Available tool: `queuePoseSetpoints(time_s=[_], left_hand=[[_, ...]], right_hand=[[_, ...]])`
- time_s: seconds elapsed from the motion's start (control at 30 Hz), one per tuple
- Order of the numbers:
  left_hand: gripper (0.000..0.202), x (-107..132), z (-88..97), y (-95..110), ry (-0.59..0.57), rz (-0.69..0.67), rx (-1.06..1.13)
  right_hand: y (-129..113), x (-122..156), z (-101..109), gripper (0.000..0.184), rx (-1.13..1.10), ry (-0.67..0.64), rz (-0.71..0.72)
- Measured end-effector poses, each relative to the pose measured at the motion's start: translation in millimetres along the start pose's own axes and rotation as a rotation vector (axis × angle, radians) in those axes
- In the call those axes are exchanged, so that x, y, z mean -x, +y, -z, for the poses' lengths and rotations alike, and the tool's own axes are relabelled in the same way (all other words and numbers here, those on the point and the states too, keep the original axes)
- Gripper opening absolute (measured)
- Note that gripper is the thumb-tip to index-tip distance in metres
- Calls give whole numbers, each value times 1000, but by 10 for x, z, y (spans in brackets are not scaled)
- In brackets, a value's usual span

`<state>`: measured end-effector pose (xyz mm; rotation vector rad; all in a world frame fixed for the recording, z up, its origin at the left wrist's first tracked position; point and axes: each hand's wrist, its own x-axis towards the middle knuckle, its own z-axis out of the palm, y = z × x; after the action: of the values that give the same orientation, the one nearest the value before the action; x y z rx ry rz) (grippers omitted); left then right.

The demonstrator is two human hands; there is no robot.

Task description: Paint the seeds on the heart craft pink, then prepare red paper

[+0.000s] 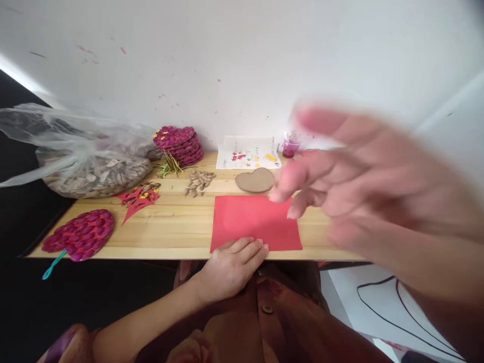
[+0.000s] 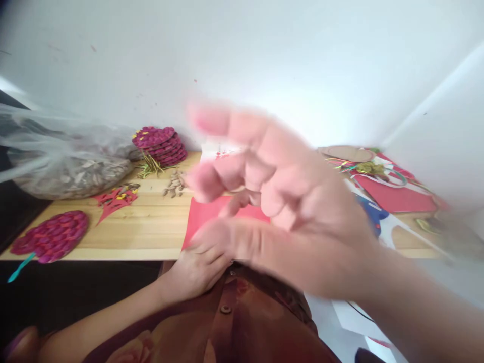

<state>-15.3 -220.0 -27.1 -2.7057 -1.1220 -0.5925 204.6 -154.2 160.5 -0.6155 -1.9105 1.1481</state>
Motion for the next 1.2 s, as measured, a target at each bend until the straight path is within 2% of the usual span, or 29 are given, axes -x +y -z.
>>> queuePoseSetpoints(time_s=[0.07, 0.2, 0.27, 0.33, 0.43, 0.57, 0.67, 0.77, 0.97, 1.07, 1.2], left_hand=[[37, 10, -28, -6, 37, -10, 15], [37, 12, -55, -7, 65, 3, 23], [37, 8, -51, -7, 68, 5, 27], [38, 5, -45, -9, 69, 9, 33], [35, -2, -41, -12, 92, 16, 42], [31, -20, -48, -5, 132, 26, 54], [30, -27, -58, 2, 155, 38, 66], [29, -30, -62, 5, 164, 51, 71], [28, -45, -24, 9, 163, 46, 70], [28, -60, -1, 22, 143, 51, 56], [29, -77, 17, 19, 106, 48, 93]], right_hand=[[292, 78, -39, 16, -3, -4, -97], [942, 279, -64, 48, 35, 141, -237], [1150, 386, -65, 59, -23, 255, -263], [1258, 491, -66, 61, -59, 333, -278], [1308, 645, -71, 49, -21, 348, -300], [1328, 833, -111, 27, 113, 266, -301], [1347, 925, -154, 21, 267, 201, -271], [1358, 961, -169, 19, 375, 191, -238], [1256, 845, -227, 19, 334, 204, -227], [1218, 690, -347, 20, 334, 108, -150], [1318, 527, -488, 24, 365, -44, -97]])
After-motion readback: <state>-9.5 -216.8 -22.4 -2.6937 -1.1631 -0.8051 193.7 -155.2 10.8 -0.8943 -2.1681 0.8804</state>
